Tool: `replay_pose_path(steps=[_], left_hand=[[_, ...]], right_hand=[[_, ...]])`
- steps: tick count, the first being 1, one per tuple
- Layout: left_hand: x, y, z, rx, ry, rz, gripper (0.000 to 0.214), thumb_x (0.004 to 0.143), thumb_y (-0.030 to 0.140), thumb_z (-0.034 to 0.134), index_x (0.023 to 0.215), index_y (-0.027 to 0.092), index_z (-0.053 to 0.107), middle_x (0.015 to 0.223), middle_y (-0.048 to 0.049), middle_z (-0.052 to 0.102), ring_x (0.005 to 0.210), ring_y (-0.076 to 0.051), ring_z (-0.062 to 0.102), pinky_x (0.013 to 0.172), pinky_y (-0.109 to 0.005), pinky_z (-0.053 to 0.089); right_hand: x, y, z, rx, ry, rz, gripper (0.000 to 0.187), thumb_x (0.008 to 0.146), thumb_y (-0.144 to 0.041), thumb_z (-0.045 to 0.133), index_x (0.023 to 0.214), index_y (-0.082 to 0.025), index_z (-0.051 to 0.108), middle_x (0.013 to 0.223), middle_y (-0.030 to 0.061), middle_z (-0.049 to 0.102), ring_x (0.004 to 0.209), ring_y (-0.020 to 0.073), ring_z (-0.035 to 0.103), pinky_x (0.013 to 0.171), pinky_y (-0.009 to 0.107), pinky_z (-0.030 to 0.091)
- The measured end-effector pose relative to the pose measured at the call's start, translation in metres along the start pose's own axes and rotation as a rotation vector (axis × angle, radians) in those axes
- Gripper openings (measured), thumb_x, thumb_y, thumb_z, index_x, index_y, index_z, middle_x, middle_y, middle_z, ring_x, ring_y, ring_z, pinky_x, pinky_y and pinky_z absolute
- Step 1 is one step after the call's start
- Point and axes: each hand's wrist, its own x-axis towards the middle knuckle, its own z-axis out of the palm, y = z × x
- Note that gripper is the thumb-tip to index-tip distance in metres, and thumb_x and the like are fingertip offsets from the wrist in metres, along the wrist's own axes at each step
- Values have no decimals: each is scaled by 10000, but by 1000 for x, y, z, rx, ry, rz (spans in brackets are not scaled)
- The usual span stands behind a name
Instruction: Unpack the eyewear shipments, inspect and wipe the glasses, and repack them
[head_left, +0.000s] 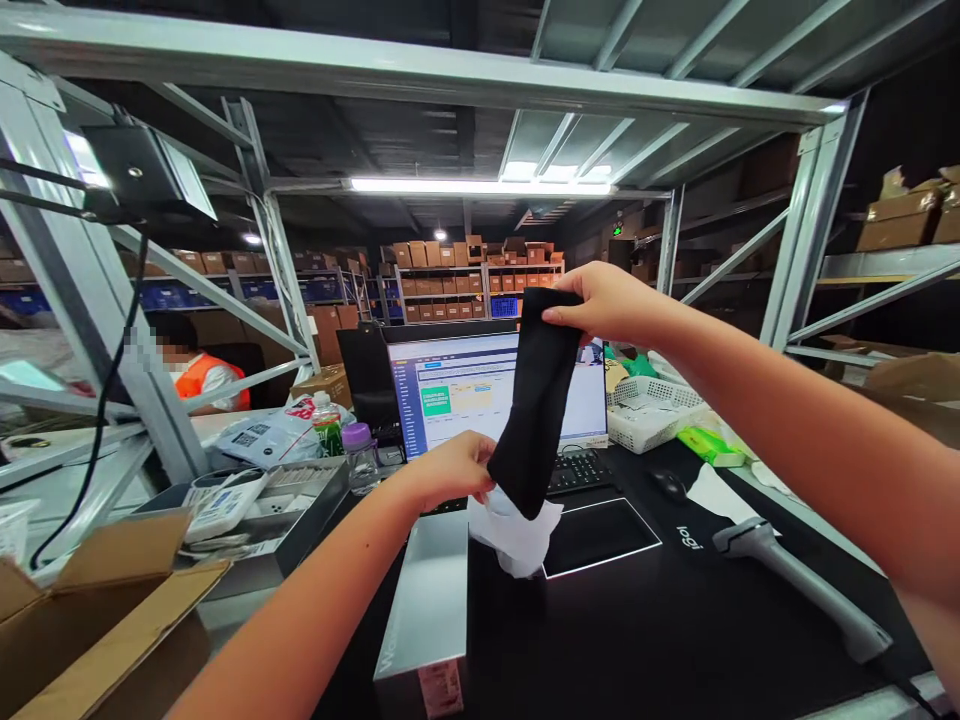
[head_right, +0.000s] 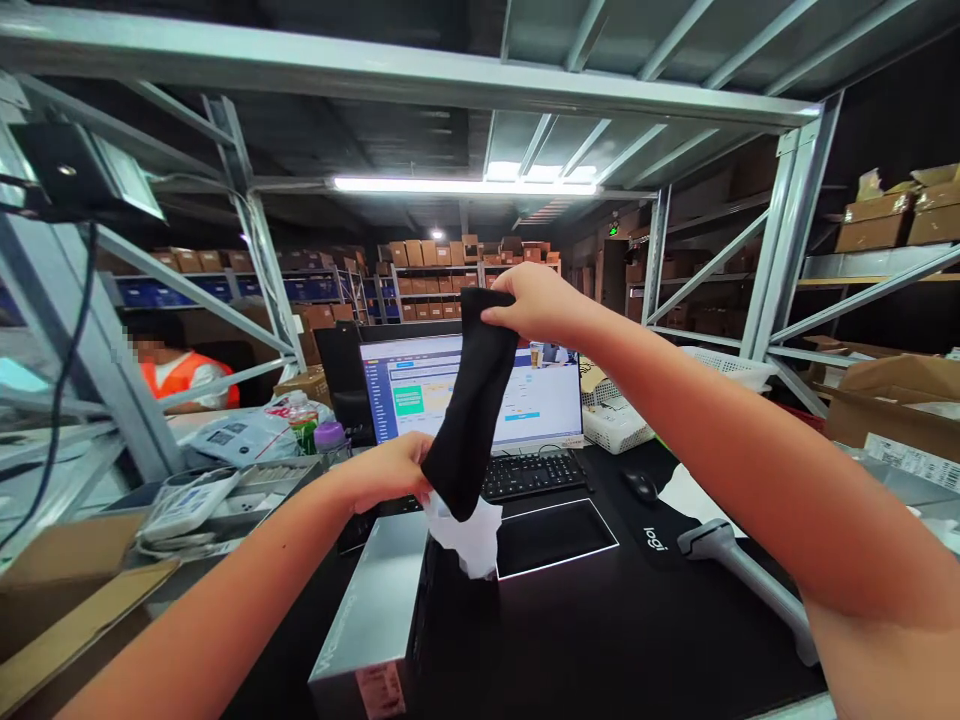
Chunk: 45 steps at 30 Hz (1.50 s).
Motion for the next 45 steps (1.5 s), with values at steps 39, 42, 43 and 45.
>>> replay_pose_path(steps=[39, 42, 43, 45], left_hand=[[-27, 4, 16, -226, 706, 346, 805, 586, 379, 854, 1265, 262, 437, 1438, -121, 423, 1246, -290, 486, 883, -432, 544], [-24, -15, 11, -331, 522, 362, 831, 532, 350, 921, 1254, 241, 524, 1346, -110, 564, 1218, -285, 543, 1006, -429, 463], [-21, -20, 13, -406, 415, 344, 767, 552, 364, 915, 1220, 220, 565, 1267, -115, 626, 1151, -282, 597, 975, -418, 482], [-14, -28, 20, -501, 279, 310, 607, 601, 403, 888, 1110, 170, 653, 1080, -124, 716, 962, -267, 680, 849, -383, 533]], right_hand=[[-55, 0, 65, -25, -646, 36, 233, 744, -307, 585, 558, -180, 524, 548, -64, 312, 534, 92, 321, 474, 244, 237], [-54, 1, 54, 9, -608, 13, 251, 740, -331, 601, 556, -176, 527, 558, -63, 304, 536, 88, 320, 464, 238, 223], [-53, 1, 53, 12, -602, 14, 257, 735, -333, 609, 550, -175, 527, 556, -64, 302, 534, 86, 315, 462, 239, 217], [-53, -1, 53, 24, -602, 38, 255, 731, -330, 616, 546, -172, 540, 546, -66, 305, 524, 83, 311, 461, 239, 215]])
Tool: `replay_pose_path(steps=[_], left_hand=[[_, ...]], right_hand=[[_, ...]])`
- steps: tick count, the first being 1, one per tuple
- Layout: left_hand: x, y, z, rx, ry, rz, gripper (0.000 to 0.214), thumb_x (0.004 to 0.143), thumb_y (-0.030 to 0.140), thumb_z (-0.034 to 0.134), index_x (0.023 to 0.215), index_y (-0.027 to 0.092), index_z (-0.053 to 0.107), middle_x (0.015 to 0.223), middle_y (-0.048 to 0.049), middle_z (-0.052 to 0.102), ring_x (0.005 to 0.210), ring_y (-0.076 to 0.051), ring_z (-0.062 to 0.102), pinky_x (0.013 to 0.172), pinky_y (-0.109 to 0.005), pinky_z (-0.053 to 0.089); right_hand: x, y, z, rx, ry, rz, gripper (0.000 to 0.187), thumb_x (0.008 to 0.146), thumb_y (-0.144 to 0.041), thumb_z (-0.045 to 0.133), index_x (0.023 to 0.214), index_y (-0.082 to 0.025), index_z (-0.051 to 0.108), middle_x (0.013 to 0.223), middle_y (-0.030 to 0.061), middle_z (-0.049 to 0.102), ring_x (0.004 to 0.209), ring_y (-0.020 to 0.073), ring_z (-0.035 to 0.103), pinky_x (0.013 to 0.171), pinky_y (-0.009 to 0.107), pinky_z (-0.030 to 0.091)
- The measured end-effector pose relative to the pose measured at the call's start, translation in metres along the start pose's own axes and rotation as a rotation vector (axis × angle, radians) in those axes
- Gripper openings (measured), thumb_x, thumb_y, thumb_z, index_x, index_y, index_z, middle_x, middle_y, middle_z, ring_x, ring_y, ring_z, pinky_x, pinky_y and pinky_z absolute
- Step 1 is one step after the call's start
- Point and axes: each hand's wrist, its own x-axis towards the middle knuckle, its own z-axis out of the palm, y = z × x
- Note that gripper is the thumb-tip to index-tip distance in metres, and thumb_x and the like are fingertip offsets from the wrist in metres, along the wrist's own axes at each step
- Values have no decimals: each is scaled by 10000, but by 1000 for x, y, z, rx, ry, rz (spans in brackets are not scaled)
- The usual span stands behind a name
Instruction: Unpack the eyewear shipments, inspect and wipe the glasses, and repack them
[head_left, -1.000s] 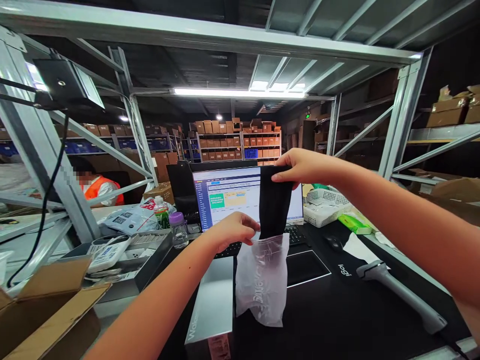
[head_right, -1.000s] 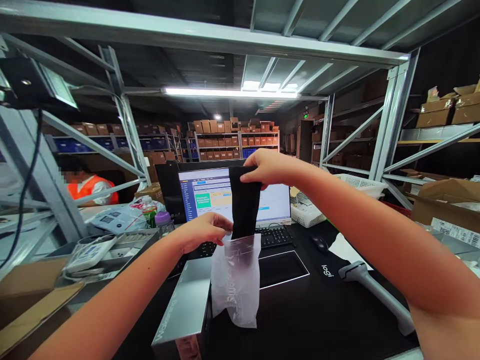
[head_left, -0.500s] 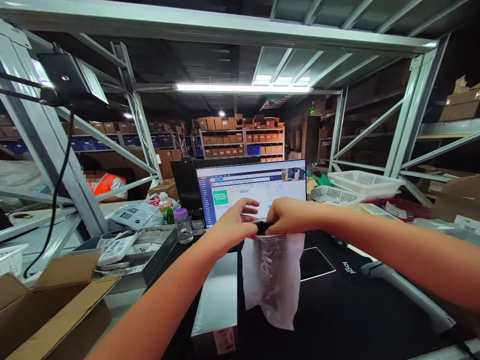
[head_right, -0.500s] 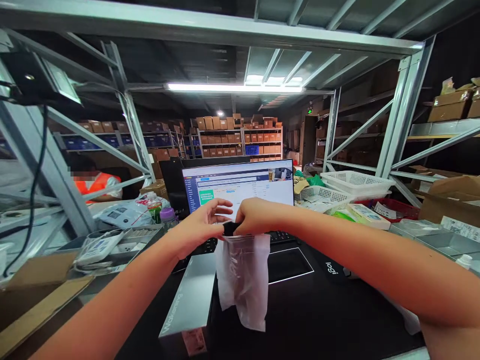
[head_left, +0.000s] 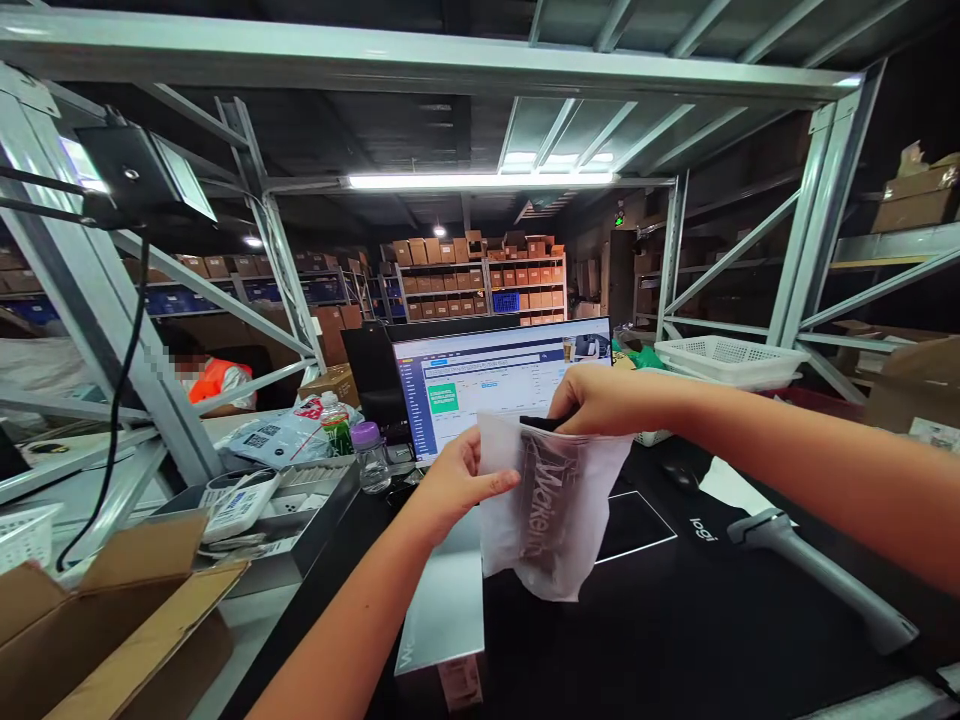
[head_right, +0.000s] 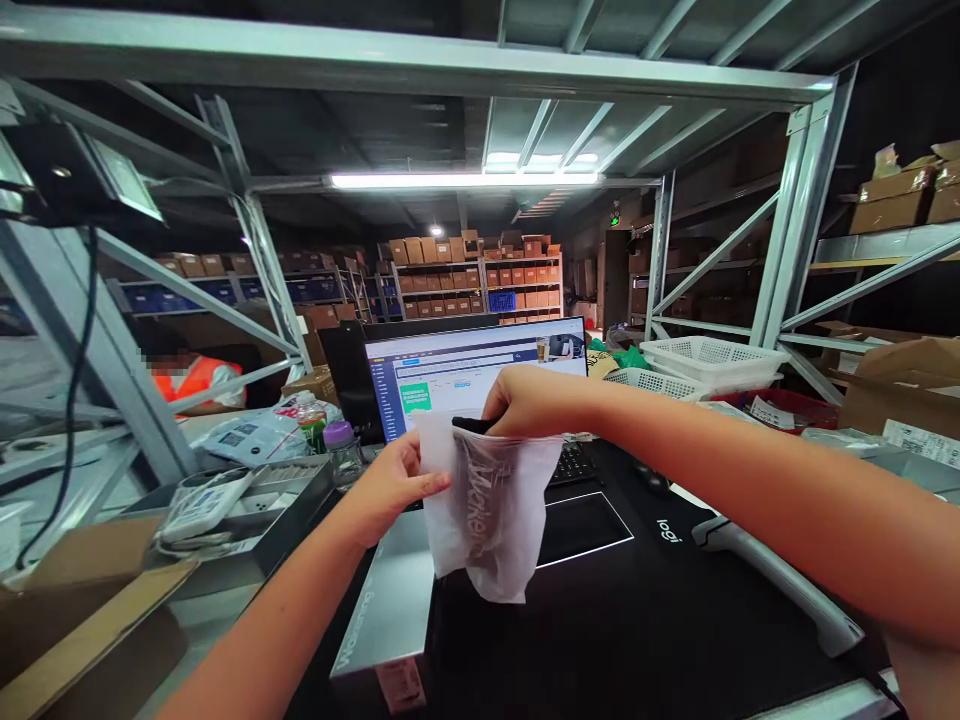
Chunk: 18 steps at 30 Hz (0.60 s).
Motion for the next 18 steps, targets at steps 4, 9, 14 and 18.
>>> replay_pose_path(steps=[4, 9, 14, 18], left_hand=[[-2, -19, 20, -73, -31, -25, 413, 664, 427, 853, 932, 128, 753, 887, -107, 755, 817, -227, 697, 768, -318, 531], [-14, -28, 42, -171, 24, -34, 376, 745, 462, 792, 925, 132, 777, 836, -90, 760, 784, -201, 692, 735, -280, 519], [-25, -29, 51, -240, 106, -54, 382, 760, 453, 787, 989, 148, 768, 885, -90, 765, 828, -213, 697, 757, -287, 523], [-28, -28, 52, -271, 123, -58, 379, 780, 449, 770, 1015, 152, 763, 939, -94, 764, 887, -227, 694, 822, -316, 525]], right_hand=[[2, -2, 5, 49, -114, 40, 214, 728, -321, 640, 587, -163, 610, 541, -65, 368, 525, 85, 351, 481, 235, 267], [0, -1, 8, 82, -320, 35, 285, 792, -342, 625, 575, -157, 620, 553, -51, 447, 547, 94, 384, 531, 239, 322], [-2, -1, 10, 193, -357, 92, 278, 863, -343, 560, 699, -159, 688, 676, 2, 581, 637, 140, 480, 587, 245, 399], [-2, -1, 13, 122, -218, 107, 339, 918, -347, 481, 697, -158, 654, 725, 27, 612, 660, 146, 500, 622, 253, 407]])
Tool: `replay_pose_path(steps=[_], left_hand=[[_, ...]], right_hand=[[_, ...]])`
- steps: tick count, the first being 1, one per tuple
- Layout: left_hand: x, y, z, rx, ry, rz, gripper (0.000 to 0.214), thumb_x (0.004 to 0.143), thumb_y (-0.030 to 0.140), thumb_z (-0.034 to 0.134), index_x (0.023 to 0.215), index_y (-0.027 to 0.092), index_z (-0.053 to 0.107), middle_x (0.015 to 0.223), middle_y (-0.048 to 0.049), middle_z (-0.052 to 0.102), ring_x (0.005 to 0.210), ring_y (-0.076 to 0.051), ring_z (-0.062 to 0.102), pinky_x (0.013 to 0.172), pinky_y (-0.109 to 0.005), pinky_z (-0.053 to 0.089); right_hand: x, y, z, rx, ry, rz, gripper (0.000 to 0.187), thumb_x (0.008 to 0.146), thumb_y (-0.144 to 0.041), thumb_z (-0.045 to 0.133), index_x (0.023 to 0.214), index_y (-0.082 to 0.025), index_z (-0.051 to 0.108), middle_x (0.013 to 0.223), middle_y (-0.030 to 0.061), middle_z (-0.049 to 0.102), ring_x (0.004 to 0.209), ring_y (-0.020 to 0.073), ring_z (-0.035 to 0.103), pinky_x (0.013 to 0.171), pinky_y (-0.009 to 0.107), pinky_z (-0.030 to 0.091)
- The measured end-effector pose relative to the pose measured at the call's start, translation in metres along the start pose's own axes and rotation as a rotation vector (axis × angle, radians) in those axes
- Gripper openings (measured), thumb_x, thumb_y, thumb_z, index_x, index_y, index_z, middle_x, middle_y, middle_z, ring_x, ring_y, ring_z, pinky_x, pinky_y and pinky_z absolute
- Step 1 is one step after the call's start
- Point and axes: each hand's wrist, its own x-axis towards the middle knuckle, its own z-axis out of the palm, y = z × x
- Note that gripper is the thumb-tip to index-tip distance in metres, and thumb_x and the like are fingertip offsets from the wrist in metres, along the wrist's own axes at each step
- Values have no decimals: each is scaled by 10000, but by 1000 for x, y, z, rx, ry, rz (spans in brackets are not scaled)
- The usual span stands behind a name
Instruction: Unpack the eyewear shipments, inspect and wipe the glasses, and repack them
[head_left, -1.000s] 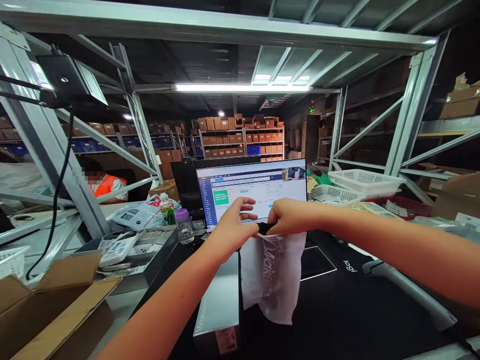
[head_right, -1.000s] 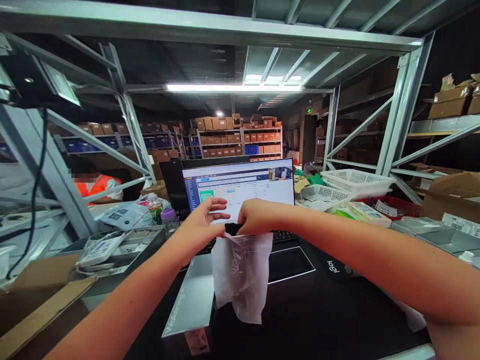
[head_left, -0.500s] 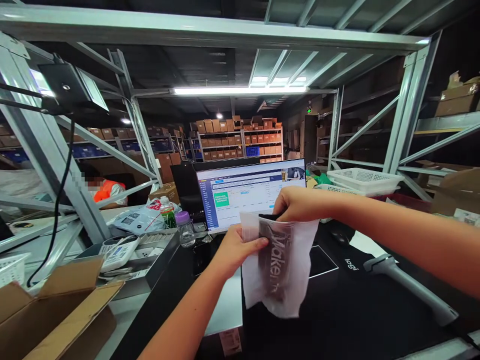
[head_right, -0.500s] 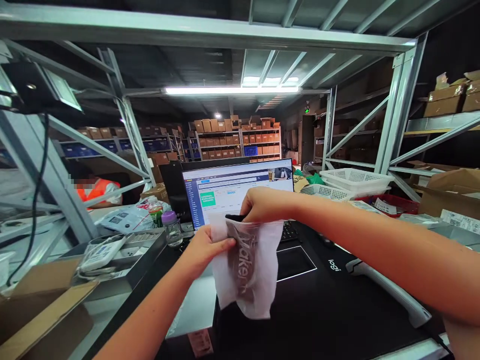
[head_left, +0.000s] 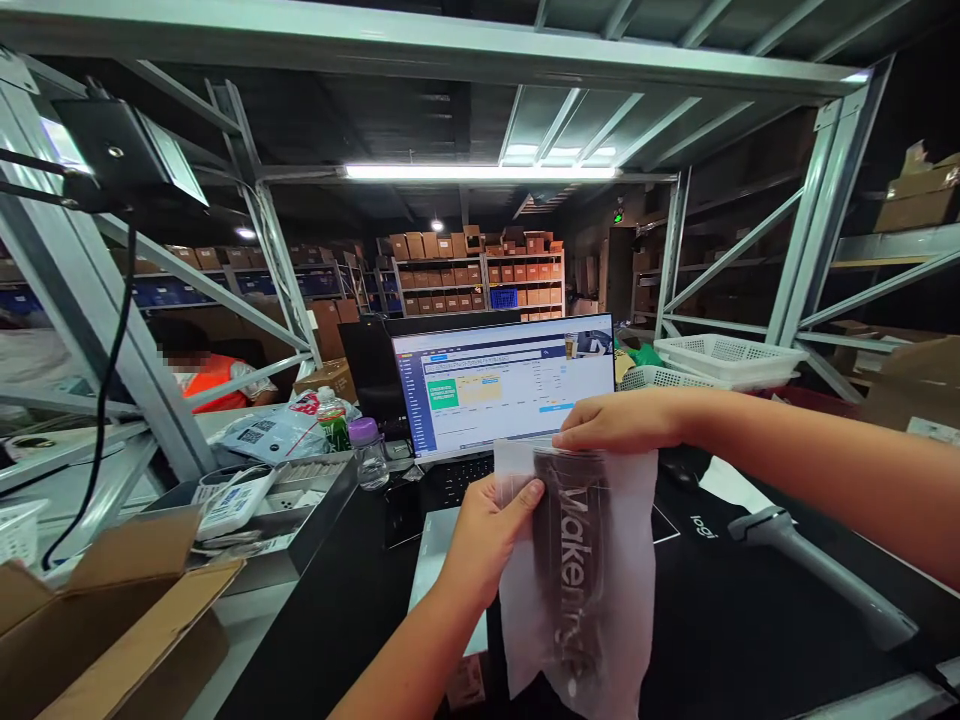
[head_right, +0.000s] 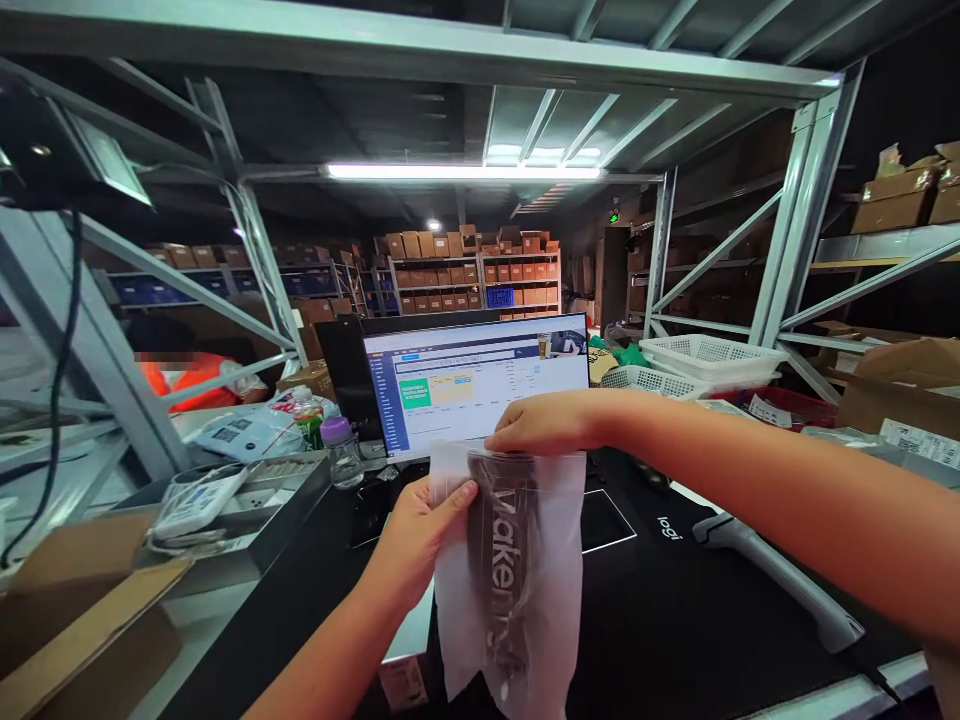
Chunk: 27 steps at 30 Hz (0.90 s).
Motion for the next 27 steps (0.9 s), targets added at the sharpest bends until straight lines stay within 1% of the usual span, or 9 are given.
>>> replay_pose_path(steps=[2, 6, 9, 11, 14, 17, 22, 24, 27], left_hand=[[-1, -1, -1, -3, -2, -4, 370, 788, 456, 760, 1003, 155, 771, 907, -89, 765, 839, -218, 693, 796, -312, 526], [-4, -2, -3, 12, 16, 1, 349, 789, 470, 754, 952, 162, 787, 832, -72, 762, 774, -206, 680, 714, -284, 510], [-6, -2, -3, 32, 32, 0, 370, 793, 492, 747, 960, 164, 786, 836, -65, 761, 747, -195, 665, 711, -284, 507], [-7, -2, -2, 41, 52, 0, 387, 807, 522, 724, 949, 168, 787, 850, -61, 763, 772, -195, 663, 718, -276, 503], [-7, -1, 0, 32, 65, 3, 435, 823, 578, 680, 976, 184, 782, 950, -61, 768, 910, -225, 674, 799, -290, 509], [-8, -1, 1, -33, 52, 6, 492, 821, 596, 675, 1116, 209, 749, 1086, -66, 751, 1062, -260, 656, 944, -343, 491], [-13, -4, 5, -138, 0, 39, 481, 879, 555, 629, 1203, 209, 709, 1208, -83, 713, 1198, -267, 613, 1086, -385, 421], [-14, -3, 8, -91, -12, 64, 485, 832, 518, 706, 1194, 197, 712, 1197, -97, 717, 1177, -280, 629, 1053, -382, 457], [-14, 1, 12, 43, 33, 83, 435, 702, 446, 839, 1029, 167, 770, 1028, -109, 767, 967, -289, 711, 872, -357, 553]], right_hand=[[0, 2, 1, -12, -14, 2, 348, 921, -367, 477, 714, -149, 651, 693, 15, 590, 613, 127, 473, 584, 243, 386], [-3, 7, 2, 55, -76, -37, 278, 849, -371, 577, 758, -141, 703, 656, -3, 583, 575, 106, 469, 530, 220, 348], [-4, 8, 1, 30, -55, -37, 214, 801, -314, 589, 715, -152, 699, 633, -16, 574, 568, 103, 471, 522, 221, 332], [-4, 9, -1, -10, -33, -28, 207, 786, -279, 553, 654, -161, 660, 590, -33, 519, 541, 98, 425, 505, 232, 304], [-5, 11, -4, -59, -57, -46, 200, 753, -244, 528, 569, -178, 570, 549, -54, 417, 518, 95, 338, 493, 252, 259], [-9, 12, -7, -112, -98, -88, 202, 725, -237, 577, 535, -184, 536, 573, -50, 421, 550, 102, 342, 519, 251, 272], [-14, 6, 0, -153, -11, -146, 238, 782, -236, 552, 551, -179, 564, 593, -39, 441, 559, 100, 348, 525, 250, 266], [-13, 4, 5, -129, 5, -178, 255, 821, -253, 523, 590, -175, 599, 608, -34, 455, 563, 101, 356, 522, 251, 269], [-13, 4, 8, -119, -69, -220, 263, 848, -276, 521, 641, -173, 646, 649, -28, 491, 601, 107, 396, 551, 244, 306]])
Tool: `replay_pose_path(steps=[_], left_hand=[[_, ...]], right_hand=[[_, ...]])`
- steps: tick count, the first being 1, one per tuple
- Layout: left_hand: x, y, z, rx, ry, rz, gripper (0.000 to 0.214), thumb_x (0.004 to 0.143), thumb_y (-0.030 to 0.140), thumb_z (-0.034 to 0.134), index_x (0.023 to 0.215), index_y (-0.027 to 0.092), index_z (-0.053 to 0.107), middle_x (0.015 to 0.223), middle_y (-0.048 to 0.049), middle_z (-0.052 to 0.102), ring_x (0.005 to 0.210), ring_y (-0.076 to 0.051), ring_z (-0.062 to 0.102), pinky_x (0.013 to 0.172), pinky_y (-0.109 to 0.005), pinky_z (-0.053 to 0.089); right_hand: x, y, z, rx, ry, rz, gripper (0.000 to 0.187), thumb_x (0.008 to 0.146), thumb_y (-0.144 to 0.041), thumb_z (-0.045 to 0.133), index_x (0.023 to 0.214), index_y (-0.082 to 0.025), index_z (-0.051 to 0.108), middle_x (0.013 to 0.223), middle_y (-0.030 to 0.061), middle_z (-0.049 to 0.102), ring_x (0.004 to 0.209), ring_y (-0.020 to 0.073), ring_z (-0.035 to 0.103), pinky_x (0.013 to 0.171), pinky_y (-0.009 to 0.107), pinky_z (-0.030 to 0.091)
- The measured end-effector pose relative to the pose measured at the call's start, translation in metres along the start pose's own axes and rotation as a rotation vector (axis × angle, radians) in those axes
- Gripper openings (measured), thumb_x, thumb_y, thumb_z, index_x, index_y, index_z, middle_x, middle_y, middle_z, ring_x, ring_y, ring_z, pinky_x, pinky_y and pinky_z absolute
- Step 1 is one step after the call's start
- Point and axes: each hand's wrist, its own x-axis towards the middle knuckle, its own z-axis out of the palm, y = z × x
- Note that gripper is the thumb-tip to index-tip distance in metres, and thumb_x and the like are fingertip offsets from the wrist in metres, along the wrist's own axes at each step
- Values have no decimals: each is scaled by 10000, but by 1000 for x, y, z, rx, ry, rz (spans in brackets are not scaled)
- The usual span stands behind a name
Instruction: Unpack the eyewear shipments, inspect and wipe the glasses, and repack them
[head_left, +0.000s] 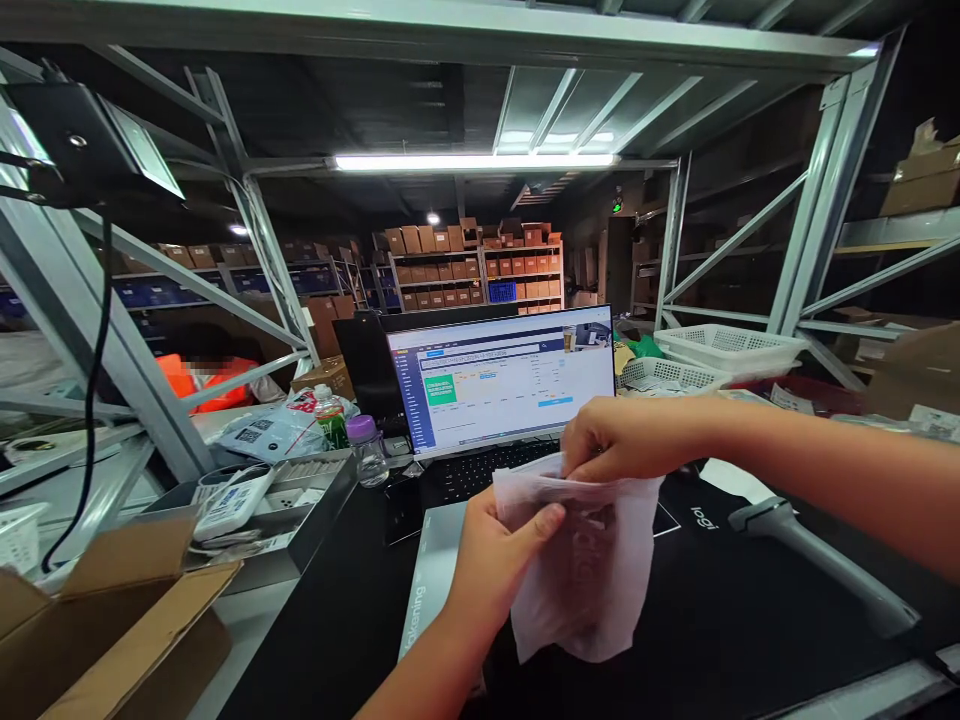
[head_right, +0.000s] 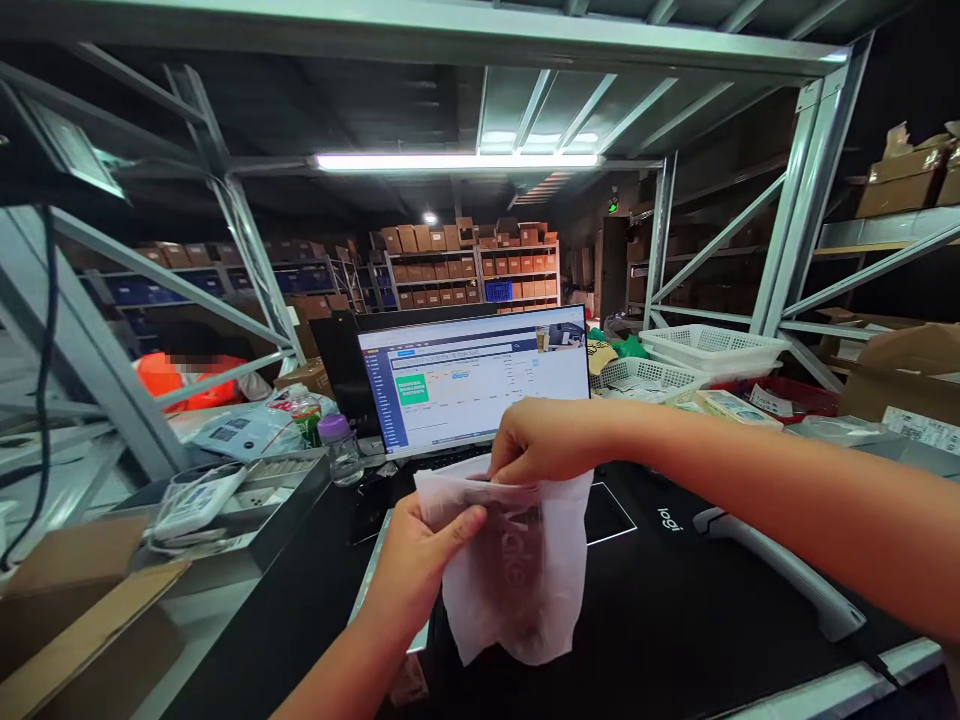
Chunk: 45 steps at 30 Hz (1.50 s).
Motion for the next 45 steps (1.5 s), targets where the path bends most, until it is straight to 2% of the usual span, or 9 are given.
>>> replay_pose_path(steps=[5, 8, 14, 21, 29, 32, 35, 40, 45], left_hand=[[-3, 7, 4, 71, 72, 37, 255, 744, 373, 812, 890, 166, 791, 927, -85, 781, 871, -259, 723, 795, -317, 557], [-6, 10, 2, 110, 95, 48, 258, 772, 368, 787, 929, 164, 781, 956, -86, 778, 903, -265, 721, 820, -324, 555], [-7, 11, -2, 76, 99, 72, 379, 772, 364, 794, 1102, 192, 719, 1106, -78, 749, 1027, -246, 696, 930, -323, 529], [-6, 2, 1, 35, 351, 121, 340, 796, 446, 754, 970, 155, 745, 949, -84, 769, 891, -248, 715, 813, -334, 558], [-10, -6, -1, 74, 471, 161, 373, 754, 506, 773, 789, 142, 704, 682, -27, 686, 647, -161, 613, 565, -232, 477], [-15, -7, -6, 28, 449, 199, 443, 788, 580, 711, 955, 170, 706, 841, -44, 727, 794, -192, 662, 670, -253, 520], [-19, -5, -13, 42, 447, 253, 477, 861, 628, 593, 1021, 193, 708, 974, -56, 735, 937, -211, 667, 798, -270, 526], [-20, 2, -21, 244, 555, 294, 516, 873, 656, 548, 826, 167, 704, 781, -45, 701, 761, -185, 640, 695, -247, 504], [-19, 3, -31, 259, 560, 270, 474, 916, 594, 533, 973, 162, 719, 903, -65, 741, 886, -220, 681, 761, -263, 512]], right_hand=[[-7, -3, -1, 35, -89, 36, 359, 922, -384, 488, 665, -173, 625, 612, -44, 437, 573, 106, 368, 532, 240, 309], [-11, -9, 4, -3, 35, 82, 385, 885, -507, 576, 718, -174, 675, 584, -42, 490, 542, 113, 401, 494, 251, 293], [0, -6, 31, -177, 426, 78, 115, 855, -258, 639, 771, -208, 699, 716, -8, 694, 659, 142, 591, 582, 243, 364], [15, -8, 47, -206, 589, 86, 437, 947, -250, 523, 1378, -230, 451, 946, 58, 744, 855, 243, 666, 701, 313, 410], [65, -22, 71, -138, 714, -114, 128, 930, -283, 610, 992, -232, 710, 950, 31, 721, 858, 207, 651, 715, 300, 411], [77, -20, 72, -51, 695, -224, 90, 906, -213, 638, 876, -220, 722, 898, 13, 691, 828, 167, 623, 708, 273, 410], [82, -20, 71, -1, 678, -256, 68, 886, -185, 644, 882, -210, 708, 905, 14, 684, 835, 165, 613, 714, 271, 414], [93, -20, 74, 149, 574, -307, 182, 954, -254, 534, 1014, -197, 696, 994, 44, 723, 893, 184, 645, 743, 287, 452], [111, -19, 79, 299, 558, -421, 158, 917, -300, 628, 953, -203, 747, 942, 35, 754, 900, 189, 673, 793, 296, 483]])
